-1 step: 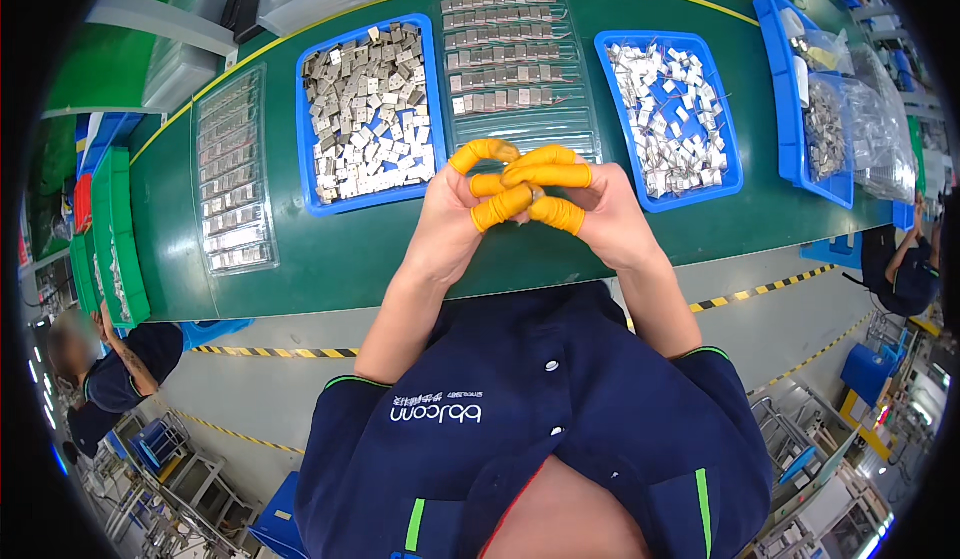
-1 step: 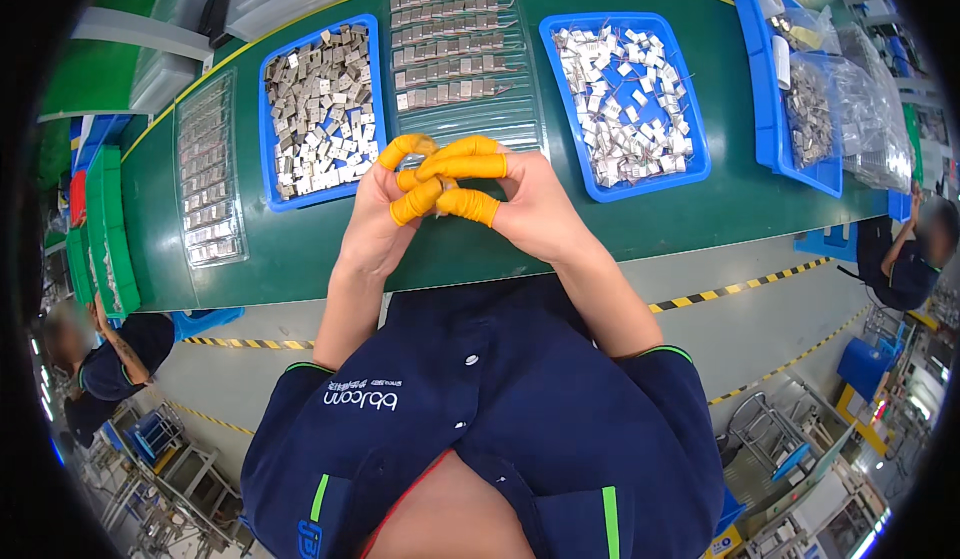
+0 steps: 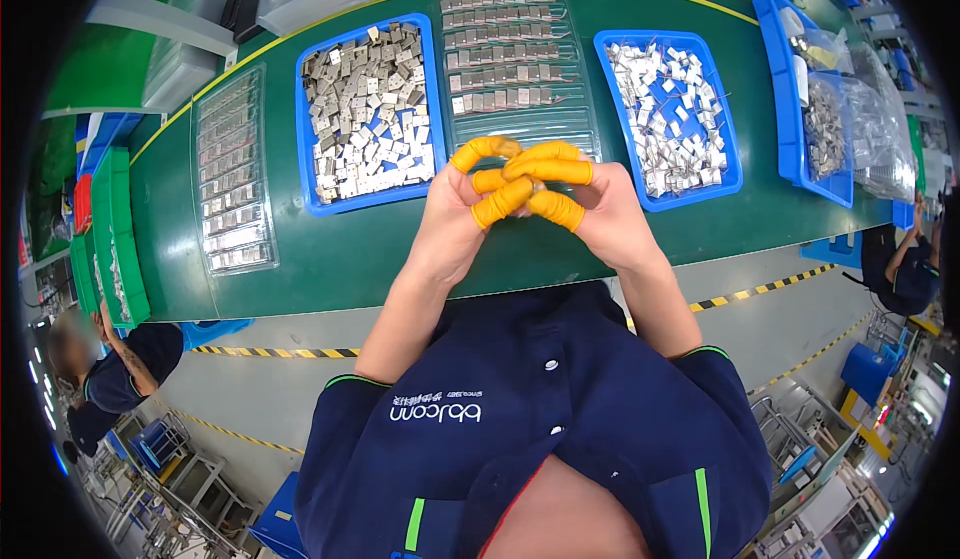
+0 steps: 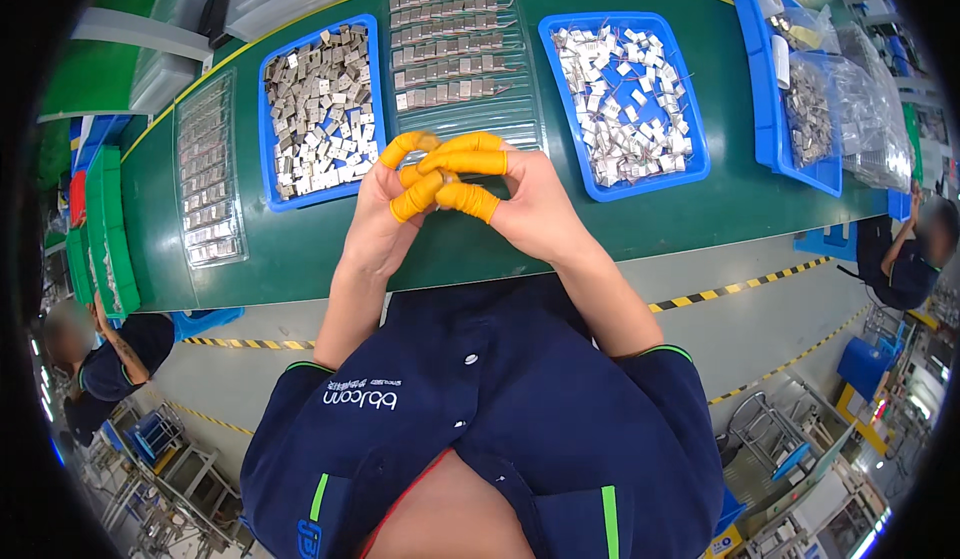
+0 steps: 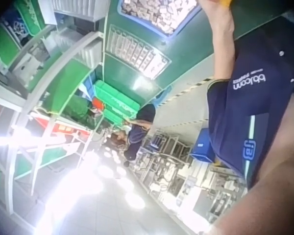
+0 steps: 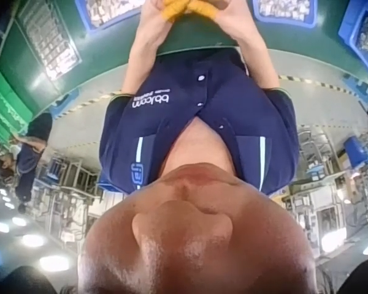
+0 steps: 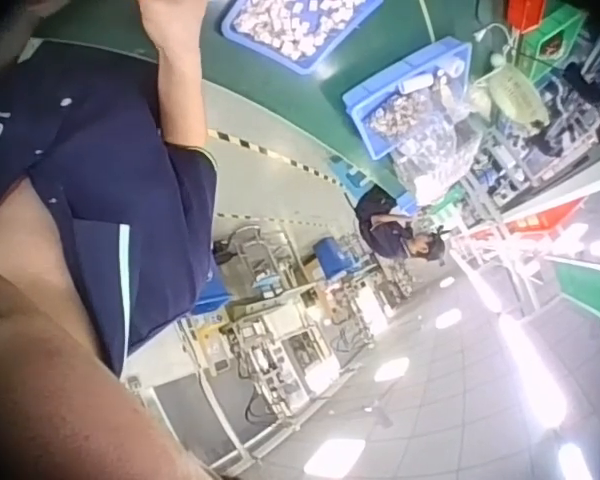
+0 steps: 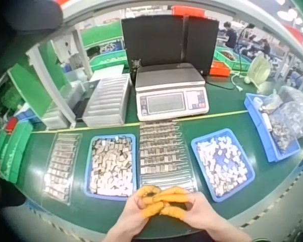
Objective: The person assembles electronic components by hand, taking pieces from blue bins and combining them into plastic trays.
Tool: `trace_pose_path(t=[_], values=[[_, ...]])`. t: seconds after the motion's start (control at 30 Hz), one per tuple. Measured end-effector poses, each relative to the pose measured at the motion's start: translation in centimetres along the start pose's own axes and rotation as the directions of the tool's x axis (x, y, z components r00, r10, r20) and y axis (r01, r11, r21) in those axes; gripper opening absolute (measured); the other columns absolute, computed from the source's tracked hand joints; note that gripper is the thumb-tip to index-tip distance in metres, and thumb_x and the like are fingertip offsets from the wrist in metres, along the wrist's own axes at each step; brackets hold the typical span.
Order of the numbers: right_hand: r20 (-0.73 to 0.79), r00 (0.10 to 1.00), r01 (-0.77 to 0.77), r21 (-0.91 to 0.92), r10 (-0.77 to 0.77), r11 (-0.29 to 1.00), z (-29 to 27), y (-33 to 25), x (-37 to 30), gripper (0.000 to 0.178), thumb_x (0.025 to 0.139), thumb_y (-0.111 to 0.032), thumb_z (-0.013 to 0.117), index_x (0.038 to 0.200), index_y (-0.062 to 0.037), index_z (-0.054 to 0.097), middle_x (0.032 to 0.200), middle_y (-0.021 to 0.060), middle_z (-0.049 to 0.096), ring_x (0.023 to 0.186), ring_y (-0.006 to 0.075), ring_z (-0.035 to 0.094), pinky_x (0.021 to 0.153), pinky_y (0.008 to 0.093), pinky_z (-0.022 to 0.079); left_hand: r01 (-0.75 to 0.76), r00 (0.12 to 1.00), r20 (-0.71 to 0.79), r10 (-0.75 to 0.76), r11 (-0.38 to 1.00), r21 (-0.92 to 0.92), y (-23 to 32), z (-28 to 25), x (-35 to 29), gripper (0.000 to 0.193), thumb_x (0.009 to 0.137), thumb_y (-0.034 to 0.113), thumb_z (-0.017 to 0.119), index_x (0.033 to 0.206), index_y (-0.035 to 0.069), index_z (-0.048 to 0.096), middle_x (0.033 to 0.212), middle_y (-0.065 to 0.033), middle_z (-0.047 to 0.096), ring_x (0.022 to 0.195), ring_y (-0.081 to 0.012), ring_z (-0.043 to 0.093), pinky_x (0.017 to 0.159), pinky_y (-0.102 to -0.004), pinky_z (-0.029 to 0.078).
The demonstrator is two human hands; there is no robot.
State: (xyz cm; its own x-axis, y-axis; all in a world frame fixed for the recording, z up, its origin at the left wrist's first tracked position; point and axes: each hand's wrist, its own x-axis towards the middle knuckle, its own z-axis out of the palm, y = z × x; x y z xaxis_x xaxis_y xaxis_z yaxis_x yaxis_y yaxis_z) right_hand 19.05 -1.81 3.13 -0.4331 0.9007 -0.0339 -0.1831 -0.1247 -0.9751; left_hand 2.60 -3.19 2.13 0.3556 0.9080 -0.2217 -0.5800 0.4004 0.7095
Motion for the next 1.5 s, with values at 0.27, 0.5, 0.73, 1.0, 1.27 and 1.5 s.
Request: trace_pose_path(t=[0.27, 0.5, 0.73, 1.0, 1.27, 1.5], values=[[0.101, 0.858, 0.279, -0.915, -0.504, 0.292, -0.6, -0.3, 0.5, 0.033, 0.065, -0.012, 0.070, 0.098, -0.0097, 0.066, 0.099, 0.0019, 0.060, 0.098, 0.0208, 0.053, 0.099, 0.0441, 0.032, -0.136, 0.949, -0.170, 0.265, 0.831, 0.540, -1.0, -0.7, 0.9, 0.019, 0.078, 0.003, 0.066, 0.096, -0.003, 0.063, 0.093, -0.0070, 0.064, 0.086, -0.0126, 0.060, 0.081, -0.0254, 0.046], [-0.254, 0.767, 0.154, -0.819, -0.589, 0.553, -0.2, 0.2, 0.8, 0.034, 0.064, -0.012, 0.075, 0.096, -0.0066, 0.066, 0.095, 0.0042, 0.064, 0.090, 0.0222, 0.057, 0.092, 0.0365, 0.040, -0.140, 0.947, -0.264, 0.182, 0.976, 0.170, -0.7, 0.1, 1.9, 0.019, 0.083, 0.005, 0.061, 0.100, -0.002, 0.064, 0.098, -0.0075, 0.065, 0.089, -0.0120, 0.059, 0.083, -0.0247, 0.044], [-0.442, 0.851, 0.141, -0.324, -0.282, 0.935, -1.0, 2.0, 0.7, 0.012, 0.071, 0.002, 0.069, 0.083, 0.0020, 0.067, 0.086, 0.0085, 0.064, 0.086, 0.0170, 0.058, 0.080, 0.0275, 0.044, -0.102, 0.973, -0.219, 0.072, 0.986, -0.128, -2.2, 0.0, 2.5, 0.022, 0.084, 0.005, 0.059, 0.105, -0.001, 0.061, 0.107, -0.0089, 0.061, 0.095, -0.0125, 0.056, 0.083, -0.0241, 0.043], [-0.298, 0.955, 0.059, 0.219, 0.010, 0.974, -1.4, 2.2, 0.6, 0.016, 0.081, 0.000, 0.061, 0.096, 0.0013, 0.059, 0.103, 0.0060, 0.055, 0.097, 0.0155, 0.053, 0.089, 0.0279, 0.041, -0.212, 0.930, -0.309, 0.200, 0.977, -0.004, -2.5, 0.6, 3.2, 0.026, 0.080, -0.005, 0.060, 0.104, -0.002, 0.053, 0.098, -0.0120, 0.062, 0.091, -0.0173, 0.060, 0.084, -0.0261, 0.047], [-0.042, 0.984, 0.128, -0.504, -0.172, 0.854, -3.8, 0.9, 1.0, 0.019, 0.071, 0.003, 0.062, 0.089, -0.0024, 0.061, 0.101, 0.0081, 0.058, 0.100, 0.0251, 0.049, 0.089, 0.0318, 0.040, -0.202, 0.924, -0.268, 0.273, 0.943, 0.264, -2.5, 0.3, 3.2, 0.030, 0.075, -0.012, 0.061, 0.095, 0.004, 0.045, 0.090, -0.0124, 0.062, 0.087, -0.0188, 0.061, 0.083, -0.0291, 0.048], [-0.033, 0.996, 0.045, -0.648, -0.087, 0.760, -4.8, 0.1, 2.2, 0.021, 0.071, -0.003, 0.066, 0.092, -0.0025, 0.064, 0.093, 0.0095, 0.061, 0.095, 0.0250, 0.051, 0.084, 0.0331, 0.042, -0.136, 0.939, -0.265, 0.220, 0.944, 0.299, -1.3, 0.7, 4.4, 0.020, 0.076, -0.010, 0.061, 0.081, 0.003, 0.047, 0.089, -0.0117, 0.062, 0.085, -0.0171, 0.060, 0.079, -0.0269, 0.047]])
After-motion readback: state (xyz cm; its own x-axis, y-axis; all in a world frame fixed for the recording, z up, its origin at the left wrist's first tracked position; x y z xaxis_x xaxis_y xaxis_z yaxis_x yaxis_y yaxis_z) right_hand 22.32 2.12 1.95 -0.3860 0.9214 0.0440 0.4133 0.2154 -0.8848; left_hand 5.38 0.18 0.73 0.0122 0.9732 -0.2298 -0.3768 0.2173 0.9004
